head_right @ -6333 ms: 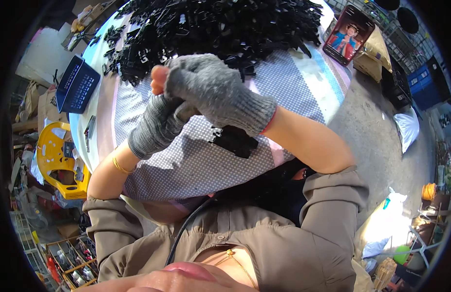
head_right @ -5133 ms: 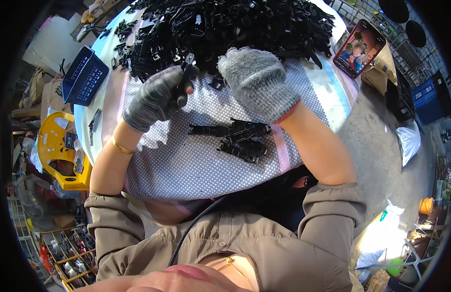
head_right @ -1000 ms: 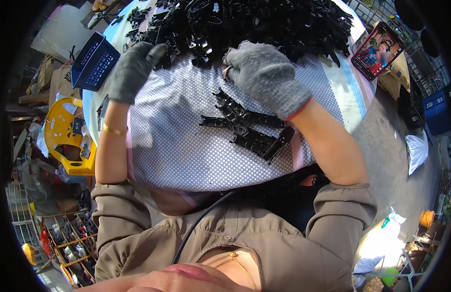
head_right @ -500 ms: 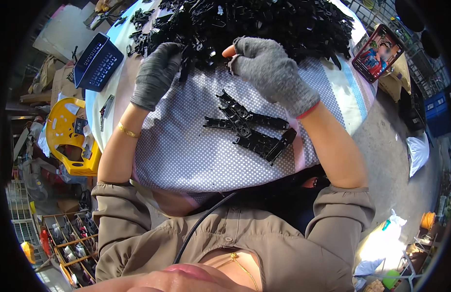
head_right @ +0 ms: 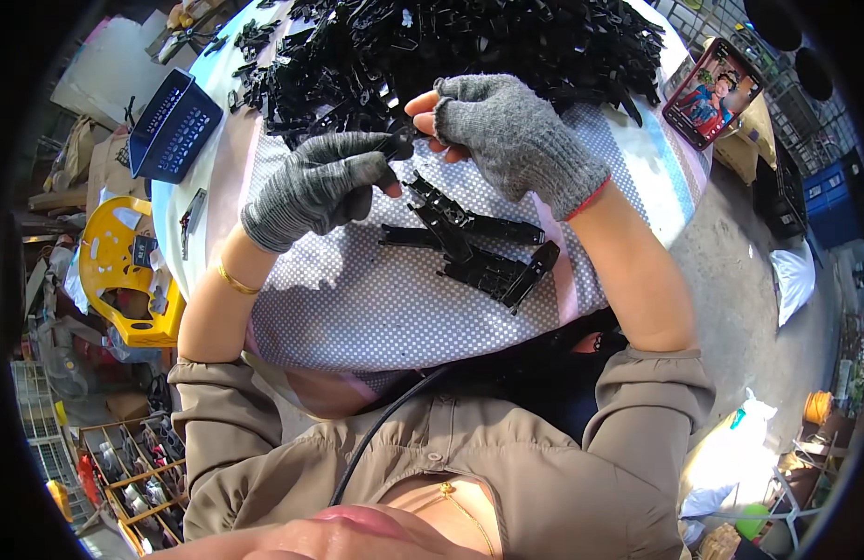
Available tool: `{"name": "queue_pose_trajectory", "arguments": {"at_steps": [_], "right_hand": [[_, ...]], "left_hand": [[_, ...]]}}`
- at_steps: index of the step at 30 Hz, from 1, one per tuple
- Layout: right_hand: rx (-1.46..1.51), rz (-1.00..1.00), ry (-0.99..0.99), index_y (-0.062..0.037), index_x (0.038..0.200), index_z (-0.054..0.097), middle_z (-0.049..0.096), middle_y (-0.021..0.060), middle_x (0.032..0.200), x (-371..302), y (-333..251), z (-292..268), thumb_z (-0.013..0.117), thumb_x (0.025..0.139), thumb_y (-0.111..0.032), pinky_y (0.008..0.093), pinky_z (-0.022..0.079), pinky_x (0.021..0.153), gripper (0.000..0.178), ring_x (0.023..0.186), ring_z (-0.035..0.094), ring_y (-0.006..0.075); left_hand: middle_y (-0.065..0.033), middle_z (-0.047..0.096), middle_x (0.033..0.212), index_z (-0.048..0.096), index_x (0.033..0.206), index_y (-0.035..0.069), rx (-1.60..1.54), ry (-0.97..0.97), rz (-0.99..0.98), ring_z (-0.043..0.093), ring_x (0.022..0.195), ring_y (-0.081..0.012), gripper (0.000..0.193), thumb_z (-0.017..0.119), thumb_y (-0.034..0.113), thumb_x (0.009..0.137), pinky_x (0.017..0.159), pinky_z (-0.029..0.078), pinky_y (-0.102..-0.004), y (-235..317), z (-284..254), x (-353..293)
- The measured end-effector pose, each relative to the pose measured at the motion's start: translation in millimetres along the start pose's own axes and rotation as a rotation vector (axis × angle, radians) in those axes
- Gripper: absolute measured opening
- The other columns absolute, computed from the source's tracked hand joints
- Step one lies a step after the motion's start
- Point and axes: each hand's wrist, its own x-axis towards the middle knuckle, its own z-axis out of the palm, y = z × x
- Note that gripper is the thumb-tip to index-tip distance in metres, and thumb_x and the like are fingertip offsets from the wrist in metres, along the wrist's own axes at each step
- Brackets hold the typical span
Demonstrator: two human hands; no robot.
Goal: Assembling small copper contacts into black plastic component housings at a workstation.
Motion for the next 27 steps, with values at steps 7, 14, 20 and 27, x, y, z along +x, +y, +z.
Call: {"name": "queue_pose_trajectory", "arguments": {"at_steps": [7,14,20,27], "right_hand": [[-0.058,0.033,-0.007,-0.0013,0.095,0.063,0.059,0.0036,0.072,-7.3,-8.5,4.7,0.061,0.082,-0.018,0.0209,0.050,0.059,0.021,0.063,0.056,0.0078],[-0.112,-0.010,0.105,0.0003,0.093,0.062,0.059,0.0045,0.067,-12.4,-7.0,15.8,0.060,0.083,-0.016,0.0223,0.050,0.059,0.020,0.059,0.056,0.0091],[-0.096,0.074,0.082,0.0002,0.091,0.062,0.058,0.0043,0.065,-11.0,-8.0,12.6,0.062,0.081,-0.018,0.0233,0.050,0.059,0.020,0.058,0.056,0.0090],[0.052,-0.102,0.025,-0.0009,0.098,0.060,0.061,0.0098,0.082,-6.9,-10.2,7.3,0.054,0.084,-0.039,0.0263,0.052,0.069,0.041,0.072,0.061,0.0169]], "left_hand": [[-0.0003,0.056,0.062,0.059,0.106,0.003,0.120,0.077,-0.031,0.044,0.042,-0.0011,0.030,0.057,0.024,0.084,0.037,0.035,-0.0138,-3.9,0.3,-0.4],[0.0001,0.054,0.065,0.063,0.099,0.005,0.424,0.229,0.141,0.045,0.054,-0.0045,0.026,0.059,0.025,0.083,0.049,0.039,-0.0177,-11.2,11.8,6.2],[0.0038,0.049,0.059,0.064,0.094,0.004,0.249,0.100,0.091,0.042,0.053,-0.0042,0.033,0.060,0.035,0.082,0.047,0.036,-0.0191,-10.3,-0.8,4.3],[-0.0001,0.054,0.064,0.062,0.097,0.003,0.262,0.027,0.123,0.050,0.060,-0.0049,0.028,0.055,0.029,0.086,0.051,0.041,-0.0172,4.2,17.2,-0.4]]}}
